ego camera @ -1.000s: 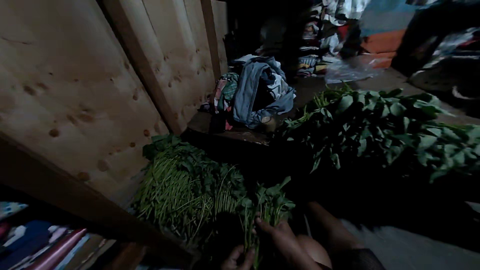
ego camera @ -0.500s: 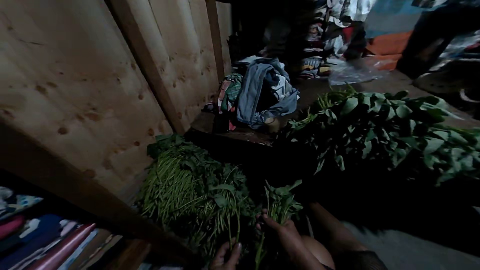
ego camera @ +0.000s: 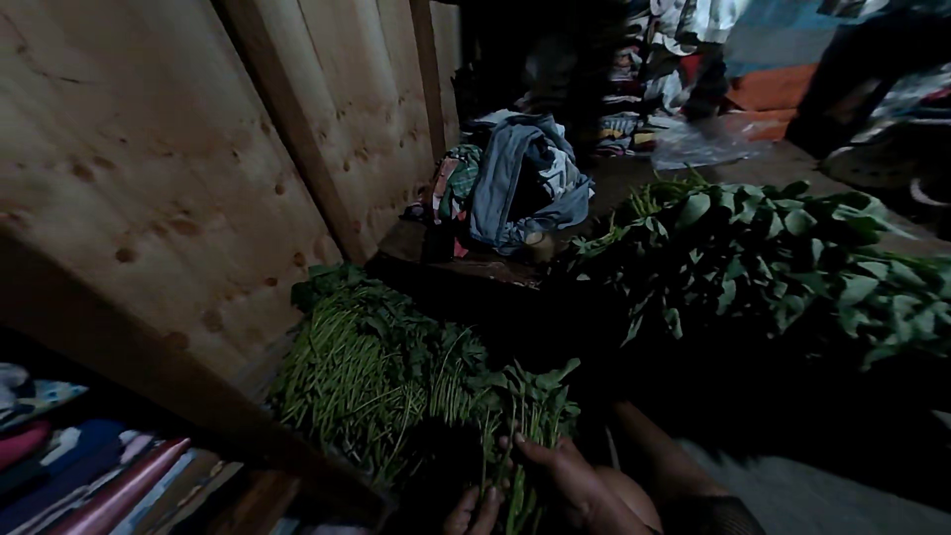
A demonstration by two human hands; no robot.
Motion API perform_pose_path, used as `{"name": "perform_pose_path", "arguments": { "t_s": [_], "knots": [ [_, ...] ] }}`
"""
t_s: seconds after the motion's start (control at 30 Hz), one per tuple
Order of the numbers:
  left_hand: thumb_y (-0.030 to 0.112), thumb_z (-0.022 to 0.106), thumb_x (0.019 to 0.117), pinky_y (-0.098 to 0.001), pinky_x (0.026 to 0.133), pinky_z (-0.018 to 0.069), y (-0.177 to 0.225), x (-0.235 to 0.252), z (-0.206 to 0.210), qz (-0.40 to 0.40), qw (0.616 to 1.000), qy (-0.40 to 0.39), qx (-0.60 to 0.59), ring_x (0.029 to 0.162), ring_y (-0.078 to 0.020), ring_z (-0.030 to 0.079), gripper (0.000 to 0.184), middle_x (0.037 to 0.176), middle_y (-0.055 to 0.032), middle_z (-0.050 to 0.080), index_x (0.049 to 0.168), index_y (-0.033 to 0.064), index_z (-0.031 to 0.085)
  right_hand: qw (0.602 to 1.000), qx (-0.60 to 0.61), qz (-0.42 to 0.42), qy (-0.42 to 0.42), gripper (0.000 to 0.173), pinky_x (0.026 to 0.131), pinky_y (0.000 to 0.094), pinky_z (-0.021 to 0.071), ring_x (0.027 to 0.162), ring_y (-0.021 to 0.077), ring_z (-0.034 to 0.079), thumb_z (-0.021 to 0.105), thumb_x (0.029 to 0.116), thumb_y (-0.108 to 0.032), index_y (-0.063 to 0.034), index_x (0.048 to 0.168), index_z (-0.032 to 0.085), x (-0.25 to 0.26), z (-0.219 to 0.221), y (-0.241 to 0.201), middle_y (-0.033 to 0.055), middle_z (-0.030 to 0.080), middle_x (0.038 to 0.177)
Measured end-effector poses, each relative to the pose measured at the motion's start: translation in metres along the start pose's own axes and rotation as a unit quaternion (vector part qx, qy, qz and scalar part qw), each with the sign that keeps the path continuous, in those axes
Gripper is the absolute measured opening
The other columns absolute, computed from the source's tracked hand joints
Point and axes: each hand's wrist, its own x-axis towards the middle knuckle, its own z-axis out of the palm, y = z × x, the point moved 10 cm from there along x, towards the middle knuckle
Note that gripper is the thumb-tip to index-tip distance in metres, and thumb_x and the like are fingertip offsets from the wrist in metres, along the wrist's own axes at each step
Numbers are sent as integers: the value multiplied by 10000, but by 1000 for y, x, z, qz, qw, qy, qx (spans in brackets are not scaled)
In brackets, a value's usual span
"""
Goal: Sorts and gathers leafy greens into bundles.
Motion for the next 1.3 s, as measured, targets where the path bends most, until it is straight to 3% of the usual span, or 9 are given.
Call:
{"name": "perform_pose_path", "arguments": {
  "t_s": [0.1,0.23,0.4,0.5,0.7,0.87,0.97,1.1,1.3],
  "knots": [
    [28,521,1013,-211,829,559,2,0,-2,-1,1000,4,30,874,-21,685,184,956,-14,747,993,-39,692,999,-31,-20,7,304,747,386,633,813,232,725,637,971,0,33,1265,565,1,-4,-1,144,720,959],
    [57,591,992,-231,783,546,5,5,-20,23,992,43,116,819,-44,644,243,975,-104,702,1158,-97,679,997,-41,-42,49,250,780,351,618,829,197,713,623,990,-7,25,1235,584,2,-9,-5,120,715,955],
    [2,695,913,-165,666,498,21,8,-34,59,984,109,130,719,4,588,240,1001,-124,721,1127,-106,705,992,-60,-25,106,237,758,337,622,816,189,723,643,991,-30,27,1211,576,1,-15,-6,117,718,940],
    [18,670,933,-227,836,539,32,8,-21,113,973,95,175,909,-91,651,231,1044,-189,709,1120,-109,717,994,-88,-5,66,297,806,343,623,871,189,728,695,961,-46,27,1227,585,1,-8,-1,114,724,1018],
    [82,723,906,-308,843,586,35,-3,11,216,922,58,316,918,-227,689,218,1014,-227,684,1057,-69,766,989,-131,-26,61,356,826,341,618,887,168,718,746,897,6,33,1215,588,-3,-4,-5,110,717,1005],
    [68,723,901,-309,882,578,31,-1,7,194,938,47,282,992,-222,685,264,1092,-243,680,1118,-82,738,989,-140,-41,35,369,840,351,620,896,180,728,767,861,38,36,1192,603,1,-6,-3,113,735,1003],
    [70,679,929,-298,885,566,39,3,7,191,955,53,222,999,-185,678,296,1113,-222,693,1177,-90,703,979,-195,-63,19,402,853,315,616,904,133,725,786,837,25,34,1196,607,-3,0,-8,82,737,1003],
    [68,752,849,-227,870,549,50,8,9,184,966,89,157,948,-84,663,233,986,-143,714,999,-104,704,964,-259,-69,1,441,876,284,599,928,86,707,807,811,2,16,1201,602,-7,7,-6,52,727,1018],
    [-14,707,890,-168,784,565,56,12,4,138,979,113,98,831,-4,679,82,891,-57,736,942,-73,728,969,-235,-78,-16,501,889,287,602,948,102,712,824,809,-5,36,1242,574,-5,7,-7,69,724,1046]
  ]
}}
